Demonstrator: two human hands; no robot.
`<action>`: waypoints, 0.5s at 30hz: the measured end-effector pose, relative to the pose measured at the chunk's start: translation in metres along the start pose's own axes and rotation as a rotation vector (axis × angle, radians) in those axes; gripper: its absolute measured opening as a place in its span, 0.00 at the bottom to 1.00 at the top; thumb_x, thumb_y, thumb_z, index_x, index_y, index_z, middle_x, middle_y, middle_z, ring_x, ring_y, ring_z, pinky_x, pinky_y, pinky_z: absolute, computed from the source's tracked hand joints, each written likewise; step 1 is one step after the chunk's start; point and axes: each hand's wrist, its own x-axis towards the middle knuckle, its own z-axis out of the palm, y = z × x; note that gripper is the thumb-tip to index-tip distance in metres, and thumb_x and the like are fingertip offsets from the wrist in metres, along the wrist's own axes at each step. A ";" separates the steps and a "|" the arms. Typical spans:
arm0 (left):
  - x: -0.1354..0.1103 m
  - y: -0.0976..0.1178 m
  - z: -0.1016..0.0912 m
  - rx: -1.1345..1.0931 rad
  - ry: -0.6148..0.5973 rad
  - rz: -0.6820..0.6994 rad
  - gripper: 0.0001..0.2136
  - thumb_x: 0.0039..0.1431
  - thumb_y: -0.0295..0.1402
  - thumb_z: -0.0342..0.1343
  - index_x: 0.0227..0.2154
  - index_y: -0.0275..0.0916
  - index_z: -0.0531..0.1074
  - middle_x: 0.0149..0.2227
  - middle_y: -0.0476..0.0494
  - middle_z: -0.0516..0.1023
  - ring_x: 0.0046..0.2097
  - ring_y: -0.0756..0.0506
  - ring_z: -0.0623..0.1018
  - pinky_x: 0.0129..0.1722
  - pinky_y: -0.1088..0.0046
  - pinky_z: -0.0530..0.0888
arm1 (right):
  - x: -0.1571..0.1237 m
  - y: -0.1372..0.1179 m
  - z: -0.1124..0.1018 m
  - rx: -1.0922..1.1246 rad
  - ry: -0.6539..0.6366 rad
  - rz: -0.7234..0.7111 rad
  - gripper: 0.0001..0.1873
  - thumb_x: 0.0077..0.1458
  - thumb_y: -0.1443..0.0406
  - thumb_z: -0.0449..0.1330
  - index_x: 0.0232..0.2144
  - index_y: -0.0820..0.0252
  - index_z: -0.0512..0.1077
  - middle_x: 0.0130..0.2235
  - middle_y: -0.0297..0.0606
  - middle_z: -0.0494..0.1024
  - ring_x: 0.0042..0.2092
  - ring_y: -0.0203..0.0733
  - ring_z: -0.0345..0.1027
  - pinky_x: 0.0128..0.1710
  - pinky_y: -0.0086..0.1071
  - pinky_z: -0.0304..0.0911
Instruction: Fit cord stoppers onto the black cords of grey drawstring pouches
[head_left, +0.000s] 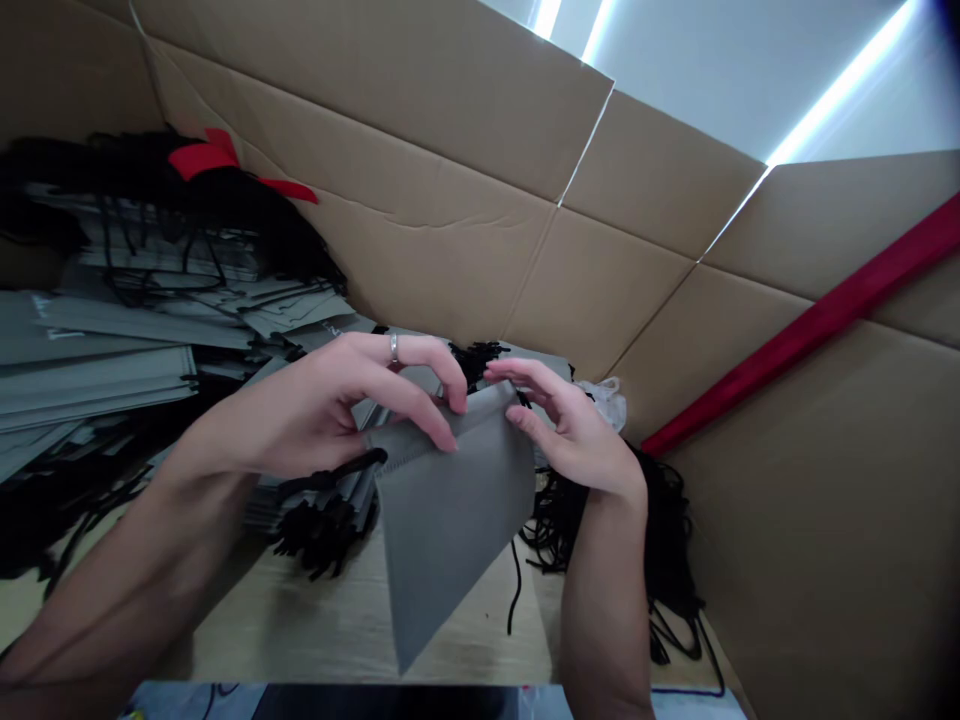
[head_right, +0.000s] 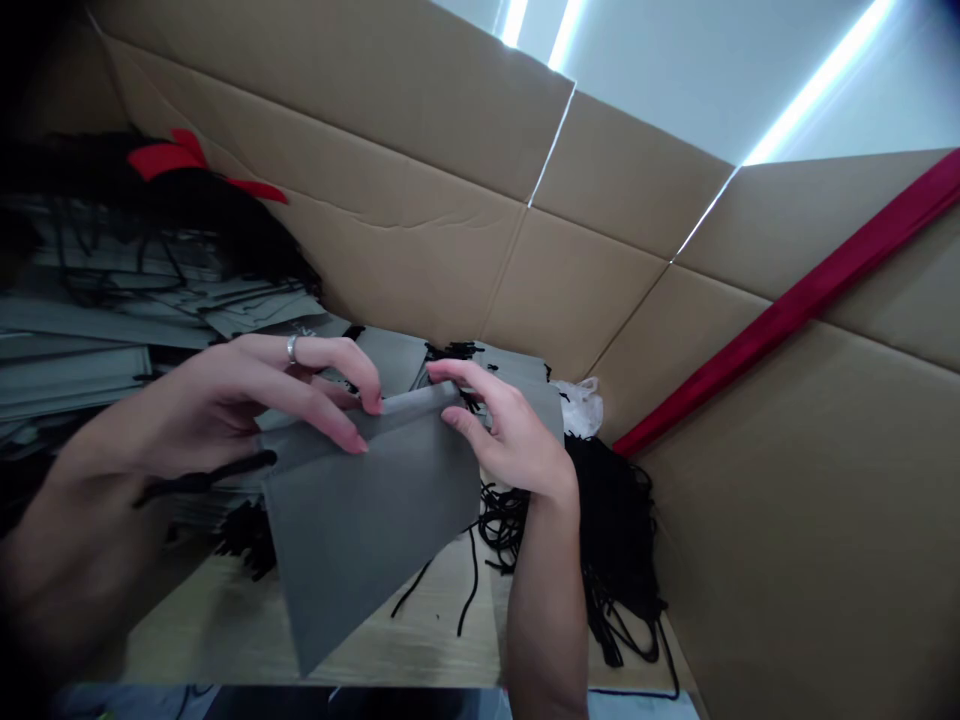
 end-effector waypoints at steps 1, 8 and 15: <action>-0.001 -0.001 -0.001 -0.038 -0.026 -0.005 0.18 0.65 0.25 0.64 0.46 0.58 0.91 0.53 0.40 0.86 0.52 0.39 0.85 0.50 0.68 0.84 | 0.000 0.001 -0.001 0.045 0.010 0.024 0.19 0.75 0.63 0.63 0.65 0.53 0.75 0.60 0.45 0.83 0.61 0.48 0.80 0.63 0.46 0.77; 0.008 -0.004 0.009 -0.430 0.035 -0.154 0.10 0.74 0.42 0.63 0.44 0.50 0.91 0.49 0.35 0.87 0.46 0.39 0.88 0.44 0.66 0.87 | -0.002 -0.015 0.007 0.248 0.280 -0.015 0.12 0.61 0.65 0.76 0.45 0.56 0.80 0.44 0.37 0.85 0.45 0.42 0.82 0.43 0.33 0.79; 0.026 0.006 0.047 -0.353 0.062 -0.261 0.07 0.71 0.37 0.65 0.40 0.39 0.79 0.32 0.51 0.74 0.33 0.51 0.72 0.30 0.81 0.70 | -0.009 -0.047 0.020 -0.014 0.338 -0.032 0.12 0.61 0.66 0.78 0.45 0.51 0.81 0.41 0.31 0.84 0.41 0.39 0.78 0.42 0.32 0.75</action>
